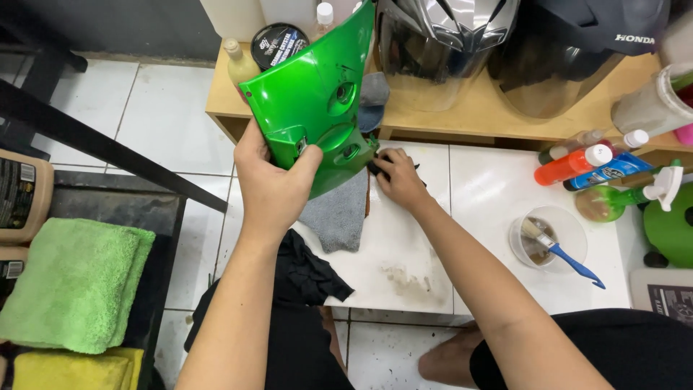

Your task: The person cleans a green motorcycle part using a black cloth and a brush. They wipe the surface of the part and then apply a substance from a container using the brush.

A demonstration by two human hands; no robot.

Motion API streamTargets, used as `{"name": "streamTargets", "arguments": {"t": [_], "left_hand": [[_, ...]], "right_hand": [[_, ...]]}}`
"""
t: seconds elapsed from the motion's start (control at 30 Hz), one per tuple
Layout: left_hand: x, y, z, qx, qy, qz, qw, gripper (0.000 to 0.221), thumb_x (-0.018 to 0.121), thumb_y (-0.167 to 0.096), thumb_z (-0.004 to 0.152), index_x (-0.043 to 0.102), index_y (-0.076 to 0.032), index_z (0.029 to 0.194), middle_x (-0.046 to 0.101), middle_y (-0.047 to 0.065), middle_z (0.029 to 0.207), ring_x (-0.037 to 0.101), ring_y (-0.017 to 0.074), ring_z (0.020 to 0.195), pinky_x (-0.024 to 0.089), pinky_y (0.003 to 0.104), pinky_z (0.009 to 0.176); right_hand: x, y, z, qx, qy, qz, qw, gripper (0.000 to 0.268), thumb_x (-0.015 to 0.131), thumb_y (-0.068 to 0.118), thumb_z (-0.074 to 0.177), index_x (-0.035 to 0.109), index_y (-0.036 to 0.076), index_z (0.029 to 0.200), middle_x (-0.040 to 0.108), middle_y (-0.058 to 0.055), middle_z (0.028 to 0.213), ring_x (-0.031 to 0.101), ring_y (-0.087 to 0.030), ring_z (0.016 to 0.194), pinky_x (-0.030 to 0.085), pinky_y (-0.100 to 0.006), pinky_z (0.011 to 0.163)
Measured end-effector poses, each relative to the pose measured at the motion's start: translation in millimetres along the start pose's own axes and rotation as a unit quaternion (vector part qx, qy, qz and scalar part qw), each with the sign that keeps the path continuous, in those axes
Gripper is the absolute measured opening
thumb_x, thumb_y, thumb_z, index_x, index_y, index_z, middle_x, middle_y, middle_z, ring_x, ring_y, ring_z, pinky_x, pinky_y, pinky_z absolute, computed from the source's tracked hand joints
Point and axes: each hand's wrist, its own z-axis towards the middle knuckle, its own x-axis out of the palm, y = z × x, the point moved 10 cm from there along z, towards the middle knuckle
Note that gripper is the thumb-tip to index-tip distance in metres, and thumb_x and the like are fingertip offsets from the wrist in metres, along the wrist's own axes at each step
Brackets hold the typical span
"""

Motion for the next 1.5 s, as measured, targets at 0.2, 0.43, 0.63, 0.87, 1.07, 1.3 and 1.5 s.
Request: {"name": "streamTargets", "arguments": {"t": [0.2,0.43,0.63,0.87,1.07,1.3,1.5], "left_hand": [[-4,5,1,-0.014,-0.005,0.005,1.0,0.042,0.064,0.004,0.071,0.066,0.0,0.113,0.069,0.012,0.092,0.062,0.015,0.093,0.056,0.039,0.08],[1,0,12,-0.008,-0.009,0.008,1.0,0.04,0.065,0.002,0.072,0.067,-0.001,0.112,0.068,0.01,0.089,0.062,0.0137,0.09,0.056,0.038,0.079],[6,-7,7,0.002,-0.005,-0.022,1.0,0.042,0.064,0.001,0.072,0.067,-0.004,0.114,0.07,0.008,0.092,0.062,0.0115,0.091,0.057,0.037,0.079],[10,-43,-4,0.01,0.015,-0.006,1.0,0.031,0.065,-0.001,0.075,0.063,-0.004,0.106,0.062,0.005,0.088,0.056,0.0114,0.082,0.052,0.031,0.072],[12,-59,-12,0.004,0.029,0.028,0.999,0.018,0.065,-0.004,0.079,0.06,-0.005,0.097,0.055,0.001,0.082,0.049,0.012,0.071,0.045,0.027,0.064],[6,-37,-16,0.05,0.025,-0.001,0.998,0.043,0.063,0.003,0.071,0.067,-0.002,0.114,0.067,0.011,0.09,0.062,0.0139,0.089,0.056,0.038,0.077],[3,-32,-16,0.055,0.032,-0.002,0.998,0.042,0.061,0.005,0.072,0.066,-0.001,0.114,0.067,0.012,0.09,0.061,0.0145,0.091,0.056,0.038,0.078]], "right_hand": [[-2,-19,6,0.003,-0.028,0.03,0.999,0.038,0.065,0.002,0.09,0.072,0.01,0.127,0.062,-0.008,0.123,0.056,-0.03,0.123,0.048,-0.045,0.107],[-5,-17,16,-0.006,-0.059,0.025,0.998,0.043,0.06,-0.004,0.091,0.071,0.012,0.129,0.059,-0.009,0.122,0.055,-0.033,0.121,0.047,-0.047,0.108],[3,5,-45,-0.034,-0.01,0.082,0.996,0.044,0.066,-0.005,0.084,0.075,0.012,0.123,0.061,-0.005,0.122,0.055,-0.029,0.121,0.046,-0.043,0.111],[-1,63,-130,-0.136,0.053,0.127,0.981,0.048,0.062,-0.008,0.082,0.073,0.011,0.125,0.062,-0.01,0.123,0.053,-0.033,0.118,0.047,-0.047,0.105],[-24,102,-192,-0.238,0.142,0.118,0.954,0.053,0.058,-0.01,0.088,0.062,0.004,0.139,0.056,-0.015,0.131,0.048,-0.036,0.118,0.046,-0.05,0.101],[-67,51,-173,-0.094,0.04,0.143,0.984,0.045,0.058,-0.006,0.089,0.073,0.011,0.127,0.06,-0.009,0.121,0.055,-0.033,0.123,0.046,-0.046,0.111],[-111,-91,-168,0.22,-0.137,0.094,0.961,0.045,0.052,-0.003,0.1,0.065,0.011,0.141,0.06,-0.01,0.14,0.051,-0.031,0.136,0.041,-0.044,0.117]]}}
